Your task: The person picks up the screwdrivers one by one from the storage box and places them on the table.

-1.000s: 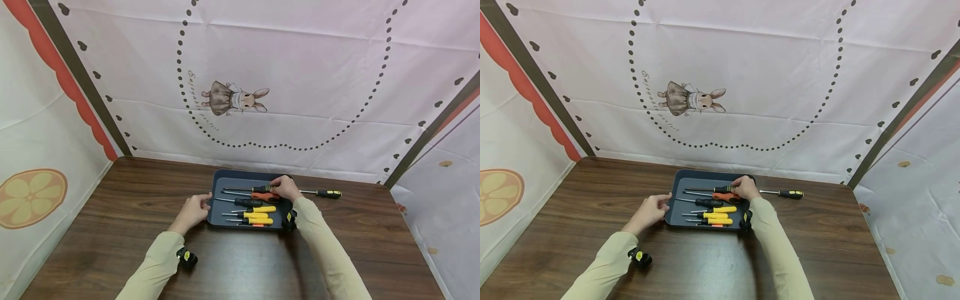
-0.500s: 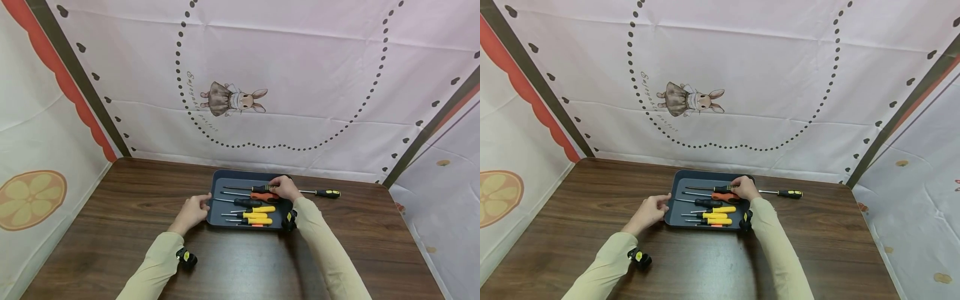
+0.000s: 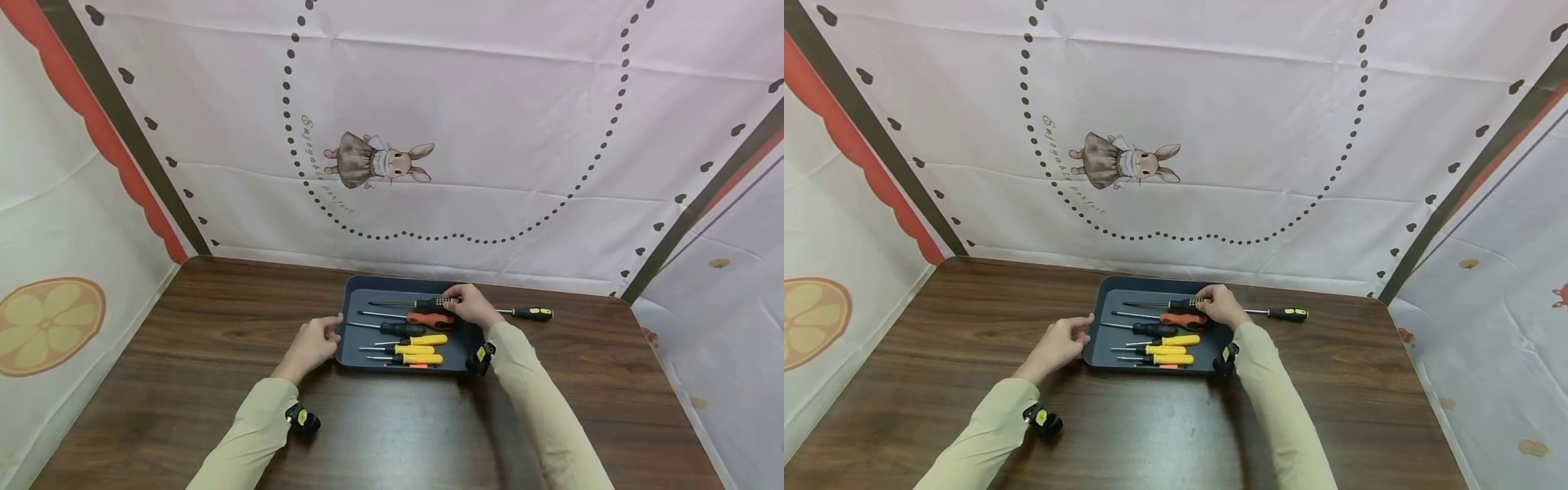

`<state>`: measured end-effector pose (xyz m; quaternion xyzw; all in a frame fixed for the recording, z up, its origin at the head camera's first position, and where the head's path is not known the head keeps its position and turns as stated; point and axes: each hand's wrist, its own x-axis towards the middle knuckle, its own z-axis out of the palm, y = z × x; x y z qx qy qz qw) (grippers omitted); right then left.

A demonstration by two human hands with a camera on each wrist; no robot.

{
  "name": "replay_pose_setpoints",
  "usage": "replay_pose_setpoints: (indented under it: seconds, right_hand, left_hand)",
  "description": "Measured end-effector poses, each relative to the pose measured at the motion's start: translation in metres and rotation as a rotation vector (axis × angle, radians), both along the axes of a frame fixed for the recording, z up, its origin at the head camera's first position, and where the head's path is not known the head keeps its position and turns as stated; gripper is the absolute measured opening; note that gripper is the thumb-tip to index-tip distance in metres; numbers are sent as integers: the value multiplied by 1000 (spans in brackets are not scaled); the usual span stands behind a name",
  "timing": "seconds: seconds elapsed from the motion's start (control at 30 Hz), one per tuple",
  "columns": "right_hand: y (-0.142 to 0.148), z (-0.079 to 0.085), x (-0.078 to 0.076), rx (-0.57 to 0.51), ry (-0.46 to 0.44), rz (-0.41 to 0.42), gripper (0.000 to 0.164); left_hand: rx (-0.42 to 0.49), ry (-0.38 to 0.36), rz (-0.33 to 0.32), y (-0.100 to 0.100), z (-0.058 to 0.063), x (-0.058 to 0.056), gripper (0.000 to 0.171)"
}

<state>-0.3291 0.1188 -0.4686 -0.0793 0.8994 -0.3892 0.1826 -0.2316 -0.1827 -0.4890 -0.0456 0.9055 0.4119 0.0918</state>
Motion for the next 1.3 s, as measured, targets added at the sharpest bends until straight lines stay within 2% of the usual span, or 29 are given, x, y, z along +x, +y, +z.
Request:
replay_pose_setpoints:
  seconds: [0.13,0.4,0.77,1.0,1.3]
  right_hand:
    - [6,-1,2,-90,-46,-34,27]
    - [17,-4,3,-185,-9,-34,28]
    - [23,-4,7,-313,-16,-97,28]
    - [34,0,10,-302,4,-121,29]
    - [62,7,19,-290,65,-132,32]
  left_hand:
    - [0,18,-5,0,0,0,55]
    - [9,32,-19,-1,-1,0,57]
    - [14,20,-15,1,0,-1,55]
    - [3,27,-19,0,0,-1,55]
    - [12,23,-25,1,1,0,54]
